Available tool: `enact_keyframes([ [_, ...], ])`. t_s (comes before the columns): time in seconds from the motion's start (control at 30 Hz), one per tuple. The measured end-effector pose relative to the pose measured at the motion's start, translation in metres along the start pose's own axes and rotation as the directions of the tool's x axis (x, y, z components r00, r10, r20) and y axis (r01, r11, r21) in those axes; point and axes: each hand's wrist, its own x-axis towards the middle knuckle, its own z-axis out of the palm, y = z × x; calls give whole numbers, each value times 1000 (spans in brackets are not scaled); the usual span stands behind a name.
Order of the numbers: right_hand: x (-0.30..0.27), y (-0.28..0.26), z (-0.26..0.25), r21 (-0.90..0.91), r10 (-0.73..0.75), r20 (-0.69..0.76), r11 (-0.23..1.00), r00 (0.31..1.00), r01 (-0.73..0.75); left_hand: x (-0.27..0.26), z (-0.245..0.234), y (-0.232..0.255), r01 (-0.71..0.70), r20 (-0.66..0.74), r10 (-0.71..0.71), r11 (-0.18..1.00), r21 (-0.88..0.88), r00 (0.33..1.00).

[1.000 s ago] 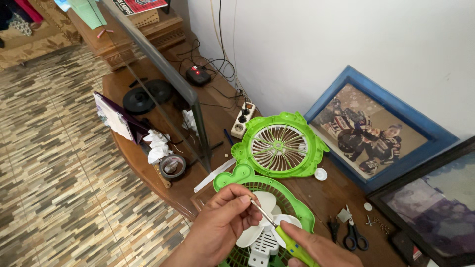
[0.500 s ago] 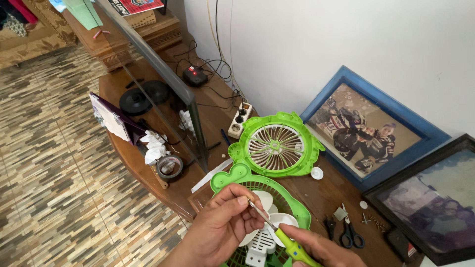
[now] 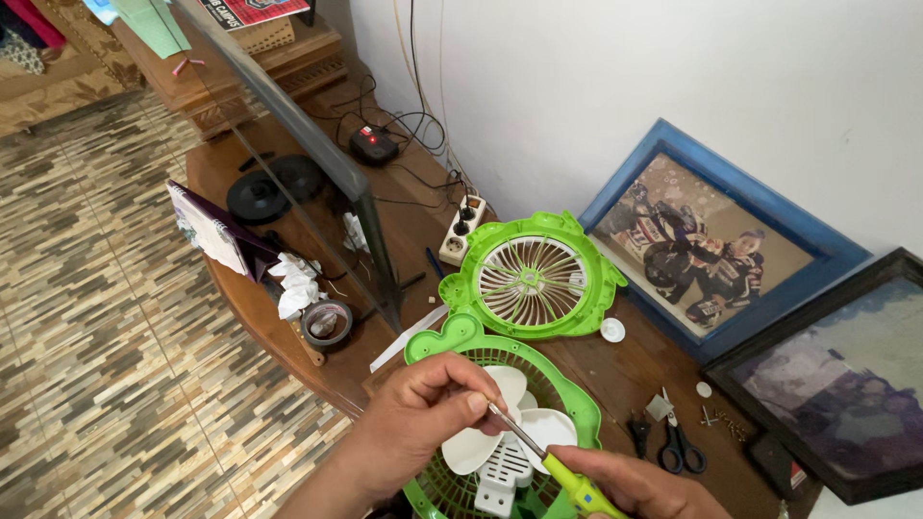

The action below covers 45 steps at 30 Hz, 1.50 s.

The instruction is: The person repairs a green frog-shaped electric fan by applying electrical tape to the motor wires, inserting the fan blade into the motor housing, and securing it with a screwdriver. The person uses electrical tape, a screwdriver, and handles the fan blade and motor housing throughout the process.

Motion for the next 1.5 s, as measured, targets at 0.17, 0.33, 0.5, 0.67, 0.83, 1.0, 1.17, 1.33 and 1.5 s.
enact_keyframes([
  [0.17,17,-21,-2,-723,119,24,688,993,-65,2,0,7,97,-37,-93,990,105,995],
  [0.33,0,15,19,-538,165,-384,759,908,-366,4,6,0,89,-79,-96,992,-88,992],
  [0.5,12,68,-14,-243,-432,-112,885,895,397,3,10,-9,96,-129,-124,974,-205,984],
  [0.67,-7,66,-42,-743,-279,-166,666,946,66,3,5,-8,58,-121,-69,995,-86,990],
  [0.83,-11,28,-28,-762,-262,-129,644,956,74,4,-2,-2,63,-91,-53,992,112,994],
  [1.0,-15,-5,1,-692,-378,-293,717,878,78,7,1,-4,50,-137,-43,997,51,990],
  [1.17,-10,-17,23,-635,-361,-473,772,804,-27,13,12,-8,30,-120,-53,981,-189,991],
  [1.33,-9,-22,23,-621,-372,-479,784,795,-8,13,16,-10,69,-153,-114,961,-269,982],
  [1.5,-14,-26,14,-598,-393,-507,801,767,16,19,-1,-18,188,-449,-74,958,215,891],
])
